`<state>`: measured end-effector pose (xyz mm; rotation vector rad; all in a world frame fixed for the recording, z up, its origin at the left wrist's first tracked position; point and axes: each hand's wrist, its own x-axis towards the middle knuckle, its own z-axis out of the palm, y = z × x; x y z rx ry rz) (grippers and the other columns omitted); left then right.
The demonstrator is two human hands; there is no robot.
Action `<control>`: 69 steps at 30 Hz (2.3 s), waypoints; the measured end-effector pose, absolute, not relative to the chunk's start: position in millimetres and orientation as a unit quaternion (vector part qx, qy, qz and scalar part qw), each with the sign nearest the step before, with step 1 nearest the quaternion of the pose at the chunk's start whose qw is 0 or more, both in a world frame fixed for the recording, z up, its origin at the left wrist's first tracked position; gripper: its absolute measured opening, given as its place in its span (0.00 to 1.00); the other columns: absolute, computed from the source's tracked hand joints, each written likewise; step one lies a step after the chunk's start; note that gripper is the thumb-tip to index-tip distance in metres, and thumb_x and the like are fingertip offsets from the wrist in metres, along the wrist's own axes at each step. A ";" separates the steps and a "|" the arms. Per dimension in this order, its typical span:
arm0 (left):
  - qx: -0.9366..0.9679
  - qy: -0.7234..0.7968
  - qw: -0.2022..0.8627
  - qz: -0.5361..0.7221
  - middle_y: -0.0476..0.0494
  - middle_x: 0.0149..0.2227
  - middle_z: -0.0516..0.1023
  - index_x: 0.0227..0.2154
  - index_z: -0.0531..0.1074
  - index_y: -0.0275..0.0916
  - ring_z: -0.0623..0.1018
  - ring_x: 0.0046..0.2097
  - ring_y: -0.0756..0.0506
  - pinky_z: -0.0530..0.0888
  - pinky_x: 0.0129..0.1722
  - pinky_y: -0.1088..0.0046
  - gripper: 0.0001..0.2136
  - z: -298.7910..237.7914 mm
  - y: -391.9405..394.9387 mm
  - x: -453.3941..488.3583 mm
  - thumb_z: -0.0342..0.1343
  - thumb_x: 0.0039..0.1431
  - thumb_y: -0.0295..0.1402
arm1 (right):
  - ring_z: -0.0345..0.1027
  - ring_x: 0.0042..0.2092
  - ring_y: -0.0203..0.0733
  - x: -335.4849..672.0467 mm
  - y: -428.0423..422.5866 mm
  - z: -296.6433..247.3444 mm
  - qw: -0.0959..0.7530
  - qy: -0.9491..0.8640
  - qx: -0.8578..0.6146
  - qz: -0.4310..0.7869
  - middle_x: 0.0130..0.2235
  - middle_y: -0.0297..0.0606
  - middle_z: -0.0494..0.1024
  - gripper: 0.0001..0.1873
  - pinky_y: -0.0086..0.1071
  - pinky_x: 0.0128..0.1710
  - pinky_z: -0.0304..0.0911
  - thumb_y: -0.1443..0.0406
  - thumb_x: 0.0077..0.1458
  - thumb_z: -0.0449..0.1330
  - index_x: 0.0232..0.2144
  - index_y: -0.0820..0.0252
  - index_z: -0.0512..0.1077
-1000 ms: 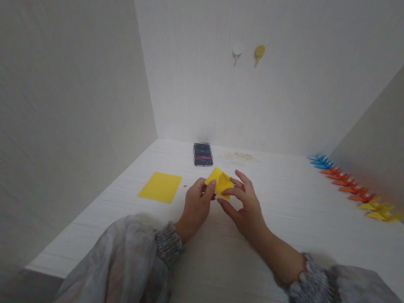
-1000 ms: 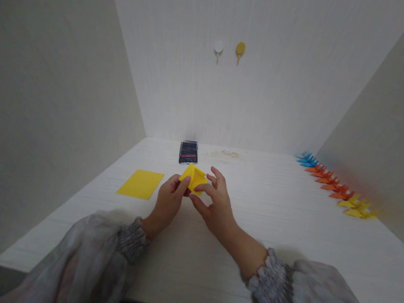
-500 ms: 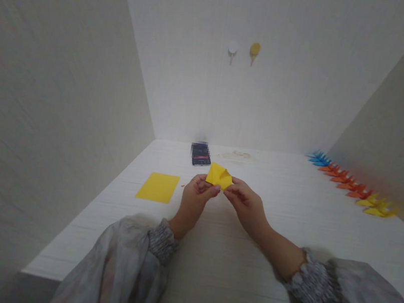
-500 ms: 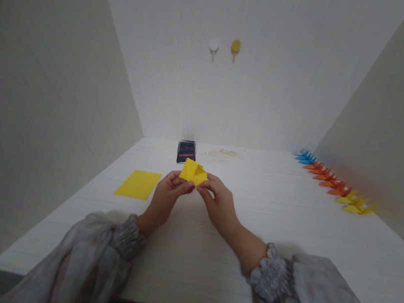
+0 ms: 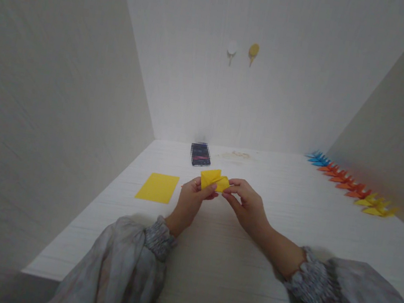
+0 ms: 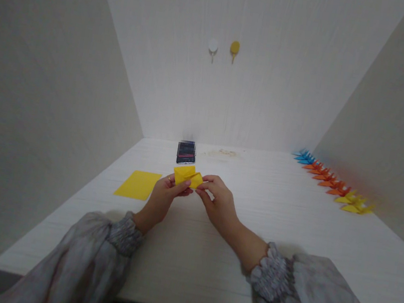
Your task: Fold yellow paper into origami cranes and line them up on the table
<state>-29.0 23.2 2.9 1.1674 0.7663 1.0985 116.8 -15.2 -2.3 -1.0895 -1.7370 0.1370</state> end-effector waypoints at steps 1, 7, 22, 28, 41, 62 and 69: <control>0.507 0.338 0.629 0.482 0.42 0.34 0.75 0.35 0.70 0.33 0.73 0.27 0.52 0.70 0.31 0.74 0.16 2.1 23.7 -29.1 0.58 0.42 0.36 | 0.65 0.39 0.38 116.7 -15.5 -2.2 0.518 -0.720 -0.457 0.058 0.36 0.39 0.71 0.04 0.33 0.39 0.62 0.68 0.49 0.54 0.28 0.57 0.69; 0.503 0.346 0.623 0.488 0.43 0.33 0.75 0.34 0.70 0.33 0.73 0.28 0.52 0.71 0.31 0.75 0.14 1.2 23.7 -28.2 0.58 0.43 0.36 | 0.66 0.31 0.37 114.8 -18.3 1.0 0.513 -0.689 -0.506 0.081 0.28 0.36 0.73 0.03 0.31 0.33 0.62 0.67 0.49 0.54 0.26 0.58 0.68; 0.532 0.281 0.624 0.499 0.44 0.35 0.74 0.36 0.67 0.35 0.72 0.33 0.50 0.68 0.35 0.74 0.17 1.6 22.6 -28.8 0.60 0.39 0.30 | 0.67 0.29 0.37 114.6 -16.6 -6.0 0.536 -0.637 -0.518 0.195 0.26 0.34 0.73 0.05 0.31 0.30 0.62 0.63 0.47 0.55 0.26 0.59 0.67; 0.547 0.304 0.608 0.488 0.46 0.32 0.74 0.33 0.70 0.34 0.71 0.30 0.51 0.67 0.31 0.75 0.14 2.6 22.2 -29.4 0.59 0.40 0.33 | 0.69 0.29 0.38 113.2 -17.5 -5.8 0.553 -0.623 -0.499 0.240 0.25 0.35 0.73 0.07 0.33 0.32 0.63 0.61 0.47 0.56 0.28 0.59 0.65; 0.524 0.321 0.606 0.505 0.45 0.34 0.74 0.34 0.70 0.35 0.71 0.31 0.52 0.69 0.32 0.75 0.15 -0.8 24.3 -28.9 0.59 0.40 0.34 | 0.71 0.31 0.38 112.6 -17.2 -6.8 0.584 -0.597 -0.465 0.292 0.29 0.35 0.75 0.16 0.34 0.35 0.65 0.61 0.46 0.58 0.36 0.57 0.58; 0.522 0.347 0.584 0.516 0.44 0.31 0.74 0.32 0.70 0.34 0.72 0.30 0.51 0.69 0.31 0.74 0.15 1.2 22.6 -31.0 0.60 0.39 0.35 | 0.70 0.26 0.36 110.2 -21.5 4.3 0.518 -0.583 -0.521 0.348 0.23 0.34 0.76 0.12 0.31 0.31 0.61 0.58 0.48 0.55 0.25 0.61 0.71; 0.517 0.347 0.591 0.513 0.44 0.32 0.75 0.33 0.70 0.34 0.72 0.30 0.51 0.69 0.31 0.75 0.16 1.2 23.8 -30.8 0.60 0.39 0.35 | 0.70 0.27 0.36 110.0 -21.7 3.1 0.518 -0.590 -0.509 0.353 0.23 0.34 0.76 0.11 0.31 0.33 0.61 0.59 0.49 0.54 0.26 0.61 0.72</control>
